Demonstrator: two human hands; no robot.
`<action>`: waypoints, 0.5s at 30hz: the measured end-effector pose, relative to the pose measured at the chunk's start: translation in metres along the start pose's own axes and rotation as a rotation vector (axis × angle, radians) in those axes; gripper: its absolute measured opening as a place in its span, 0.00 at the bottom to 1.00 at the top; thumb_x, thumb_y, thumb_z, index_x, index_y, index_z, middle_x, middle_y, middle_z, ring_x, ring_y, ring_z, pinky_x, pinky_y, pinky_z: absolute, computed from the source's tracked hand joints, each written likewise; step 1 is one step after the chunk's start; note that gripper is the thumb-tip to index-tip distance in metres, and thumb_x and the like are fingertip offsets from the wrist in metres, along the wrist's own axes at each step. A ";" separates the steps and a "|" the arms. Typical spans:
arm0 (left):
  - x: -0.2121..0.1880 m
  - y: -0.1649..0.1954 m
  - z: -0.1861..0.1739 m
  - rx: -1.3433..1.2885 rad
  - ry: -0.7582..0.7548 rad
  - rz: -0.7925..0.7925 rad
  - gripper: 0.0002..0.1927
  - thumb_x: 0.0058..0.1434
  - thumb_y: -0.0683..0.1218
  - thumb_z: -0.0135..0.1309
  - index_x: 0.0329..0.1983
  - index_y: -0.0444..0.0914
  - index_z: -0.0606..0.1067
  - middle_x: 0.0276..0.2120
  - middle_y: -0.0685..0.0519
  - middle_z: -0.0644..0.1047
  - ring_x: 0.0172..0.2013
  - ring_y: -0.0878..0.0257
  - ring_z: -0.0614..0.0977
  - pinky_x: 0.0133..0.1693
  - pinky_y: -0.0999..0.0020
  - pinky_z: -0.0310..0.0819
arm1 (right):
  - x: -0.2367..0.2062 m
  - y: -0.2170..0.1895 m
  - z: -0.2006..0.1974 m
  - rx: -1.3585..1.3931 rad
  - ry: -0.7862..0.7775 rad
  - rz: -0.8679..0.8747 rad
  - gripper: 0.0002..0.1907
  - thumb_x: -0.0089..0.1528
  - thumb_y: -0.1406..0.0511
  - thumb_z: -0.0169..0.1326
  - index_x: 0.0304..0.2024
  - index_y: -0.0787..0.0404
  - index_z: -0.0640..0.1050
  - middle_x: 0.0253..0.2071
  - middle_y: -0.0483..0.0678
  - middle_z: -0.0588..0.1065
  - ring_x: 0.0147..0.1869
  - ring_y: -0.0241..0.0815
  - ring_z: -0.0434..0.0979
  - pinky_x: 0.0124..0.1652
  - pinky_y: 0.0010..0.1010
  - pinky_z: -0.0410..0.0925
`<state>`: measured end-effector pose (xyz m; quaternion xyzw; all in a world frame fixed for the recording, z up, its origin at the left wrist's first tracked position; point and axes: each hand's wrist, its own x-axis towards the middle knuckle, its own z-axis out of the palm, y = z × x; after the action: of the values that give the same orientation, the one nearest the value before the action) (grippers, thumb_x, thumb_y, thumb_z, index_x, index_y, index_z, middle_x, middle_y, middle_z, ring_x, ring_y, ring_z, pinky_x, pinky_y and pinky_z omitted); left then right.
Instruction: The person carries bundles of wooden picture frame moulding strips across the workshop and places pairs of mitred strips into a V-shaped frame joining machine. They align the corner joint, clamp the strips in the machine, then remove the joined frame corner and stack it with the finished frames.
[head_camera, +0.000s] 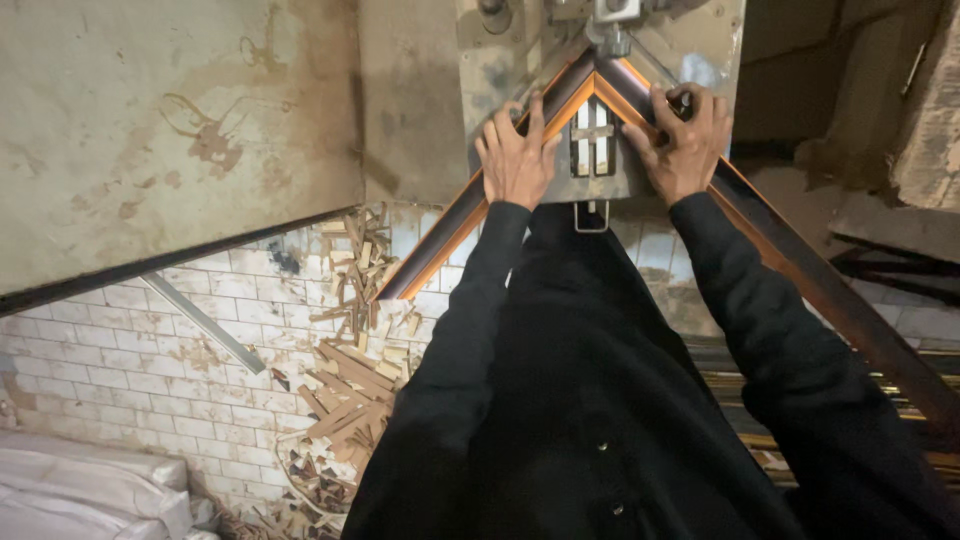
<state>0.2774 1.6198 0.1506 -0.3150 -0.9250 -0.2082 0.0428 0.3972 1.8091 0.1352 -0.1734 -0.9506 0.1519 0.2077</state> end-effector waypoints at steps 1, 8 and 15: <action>0.001 -0.001 0.001 -0.002 -0.001 -0.006 0.36 0.61 0.55 0.60 0.72 0.47 0.64 0.58 0.45 0.68 0.54 0.45 0.70 0.53 0.45 0.63 | 0.001 0.001 0.002 0.007 -0.002 0.008 0.26 0.66 0.49 0.67 0.60 0.54 0.81 0.57 0.51 0.70 0.57 0.55 0.66 0.55 0.47 0.60; 0.000 0.000 -0.004 -0.036 0.025 -0.013 0.35 0.59 0.56 0.60 0.70 0.48 0.65 0.57 0.45 0.69 0.54 0.45 0.70 0.53 0.45 0.63 | -0.001 0.000 -0.002 0.042 -0.015 0.018 0.31 0.63 0.54 0.72 0.65 0.54 0.79 0.57 0.54 0.70 0.60 0.57 0.66 0.58 0.50 0.60; -0.010 0.004 -0.007 -0.066 0.035 -0.054 0.38 0.56 0.53 0.64 0.71 0.47 0.65 0.58 0.45 0.69 0.55 0.45 0.70 0.54 0.45 0.62 | -0.014 -0.007 -0.013 -0.086 -0.083 -0.070 0.33 0.65 0.58 0.68 0.70 0.56 0.73 0.63 0.58 0.67 0.66 0.58 0.65 0.59 0.50 0.59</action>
<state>0.2869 1.6140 0.1567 -0.2875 -0.9249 -0.2453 0.0427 0.4130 1.8006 0.1443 -0.1422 -0.9696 0.1104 0.1658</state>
